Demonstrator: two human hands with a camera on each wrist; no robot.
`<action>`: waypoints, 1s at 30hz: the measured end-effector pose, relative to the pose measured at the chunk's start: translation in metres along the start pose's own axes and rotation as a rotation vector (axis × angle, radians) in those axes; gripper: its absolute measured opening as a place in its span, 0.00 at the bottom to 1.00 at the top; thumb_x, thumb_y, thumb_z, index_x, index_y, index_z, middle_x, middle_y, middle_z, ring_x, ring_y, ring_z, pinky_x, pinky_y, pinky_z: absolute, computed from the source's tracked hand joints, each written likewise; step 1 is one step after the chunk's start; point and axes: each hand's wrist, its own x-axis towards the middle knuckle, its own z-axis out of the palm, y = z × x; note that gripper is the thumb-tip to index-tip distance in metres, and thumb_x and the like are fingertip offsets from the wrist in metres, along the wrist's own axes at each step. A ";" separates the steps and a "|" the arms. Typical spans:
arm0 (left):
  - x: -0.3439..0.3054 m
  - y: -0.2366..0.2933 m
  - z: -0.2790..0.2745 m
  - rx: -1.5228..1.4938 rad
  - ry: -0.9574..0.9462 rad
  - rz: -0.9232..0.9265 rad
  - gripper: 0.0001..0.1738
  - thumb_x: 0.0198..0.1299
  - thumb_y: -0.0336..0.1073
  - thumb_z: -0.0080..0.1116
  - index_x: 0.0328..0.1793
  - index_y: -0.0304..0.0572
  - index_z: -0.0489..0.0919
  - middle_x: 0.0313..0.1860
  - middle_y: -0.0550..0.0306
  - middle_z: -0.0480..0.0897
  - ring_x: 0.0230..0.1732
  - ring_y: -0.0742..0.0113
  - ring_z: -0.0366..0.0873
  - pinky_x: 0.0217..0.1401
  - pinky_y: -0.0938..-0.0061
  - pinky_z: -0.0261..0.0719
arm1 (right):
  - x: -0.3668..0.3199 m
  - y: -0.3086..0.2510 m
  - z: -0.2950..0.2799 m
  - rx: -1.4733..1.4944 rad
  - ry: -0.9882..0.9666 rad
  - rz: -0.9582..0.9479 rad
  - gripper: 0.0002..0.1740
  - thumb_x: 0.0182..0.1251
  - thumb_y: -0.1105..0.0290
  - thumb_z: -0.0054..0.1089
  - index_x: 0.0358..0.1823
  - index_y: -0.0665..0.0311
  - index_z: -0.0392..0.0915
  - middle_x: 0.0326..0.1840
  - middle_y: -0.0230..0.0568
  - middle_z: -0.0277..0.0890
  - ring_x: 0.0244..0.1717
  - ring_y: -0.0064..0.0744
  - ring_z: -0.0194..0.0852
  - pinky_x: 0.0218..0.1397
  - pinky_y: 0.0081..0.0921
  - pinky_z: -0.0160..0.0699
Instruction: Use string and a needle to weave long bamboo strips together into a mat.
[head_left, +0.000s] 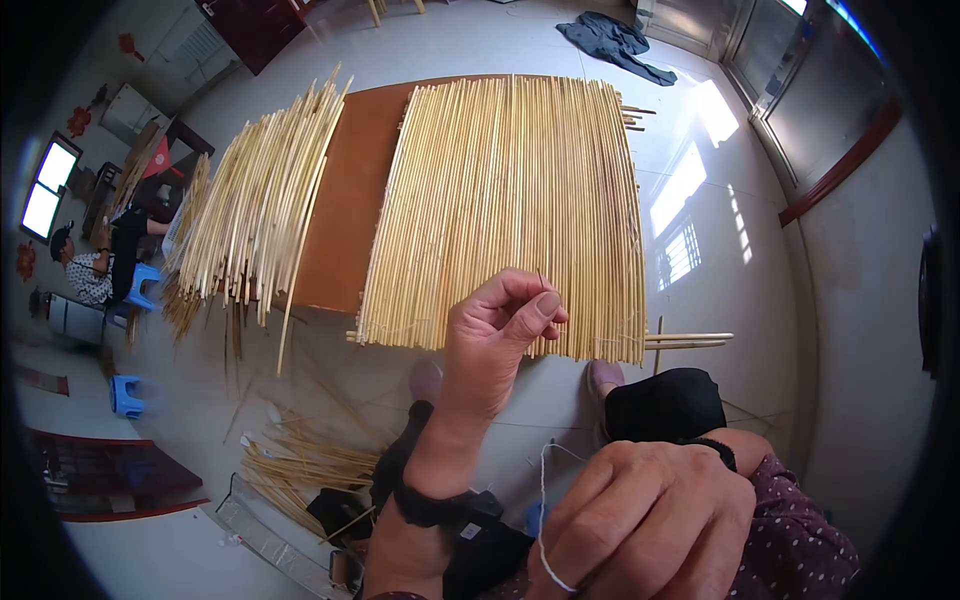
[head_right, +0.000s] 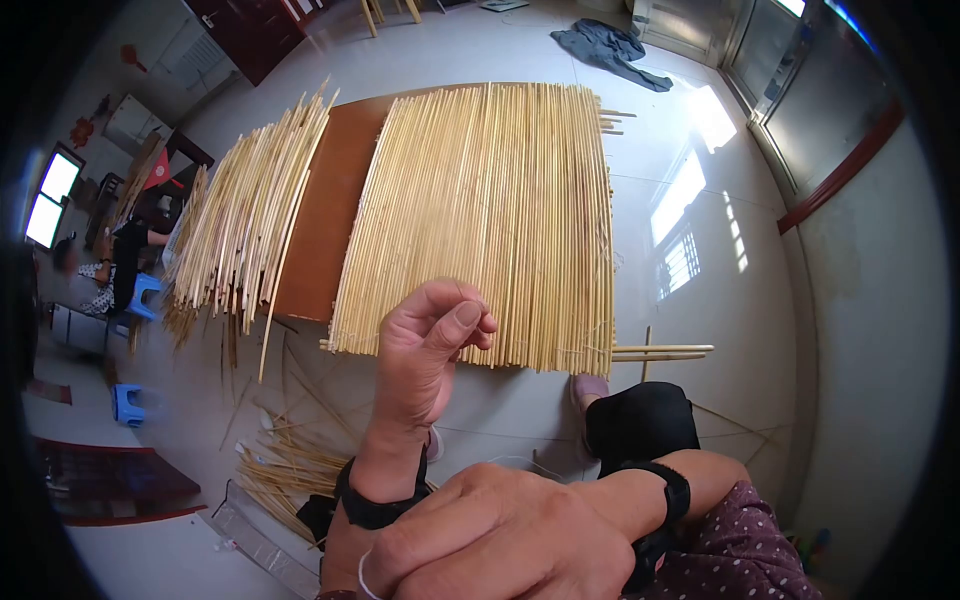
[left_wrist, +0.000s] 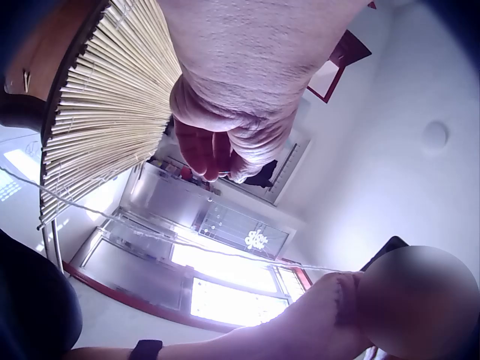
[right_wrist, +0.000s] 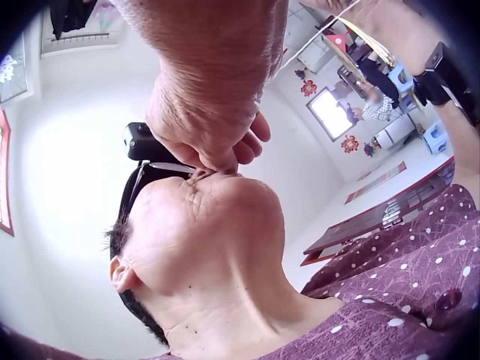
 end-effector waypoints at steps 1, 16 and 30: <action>0.000 0.001 -0.001 -0.009 0.013 0.014 0.06 0.67 0.33 0.65 0.45 0.38 0.82 0.36 0.60 0.84 0.37 0.75 0.80 0.42 0.80 0.81 | -0.001 0.000 0.000 0.057 0.002 0.052 0.07 0.67 0.81 0.62 0.31 0.78 0.82 0.25 0.47 0.77 0.24 0.39 0.77 0.29 0.24 0.81; -0.004 0.004 -0.008 -0.020 0.129 0.056 0.05 0.65 0.33 0.66 0.44 0.45 0.81 0.37 0.60 0.84 0.39 0.70 0.82 0.40 0.76 0.82 | -0.007 -0.007 -0.015 0.088 0.019 0.134 0.08 0.66 0.83 0.61 0.28 0.81 0.80 0.21 0.44 0.70 0.16 0.36 0.71 0.22 0.24 0.76; -0.001 0.006 -0.017 -0.091 0.234 0.015 0.06 0.67 0.34 0.65 0.47 0.45 0.80 0.39 0.61 0.84 0.41 0.72 0.83 0.39 0.79 0.85 | -0.006 -0.017 -0.013 0.090 0.096 0.218 0.08 0.64 0.84 0.62 0.25 0.79 0.80 0.20 0.43 0.66 0.19 0.36 0.70 0.22 0.25 0.73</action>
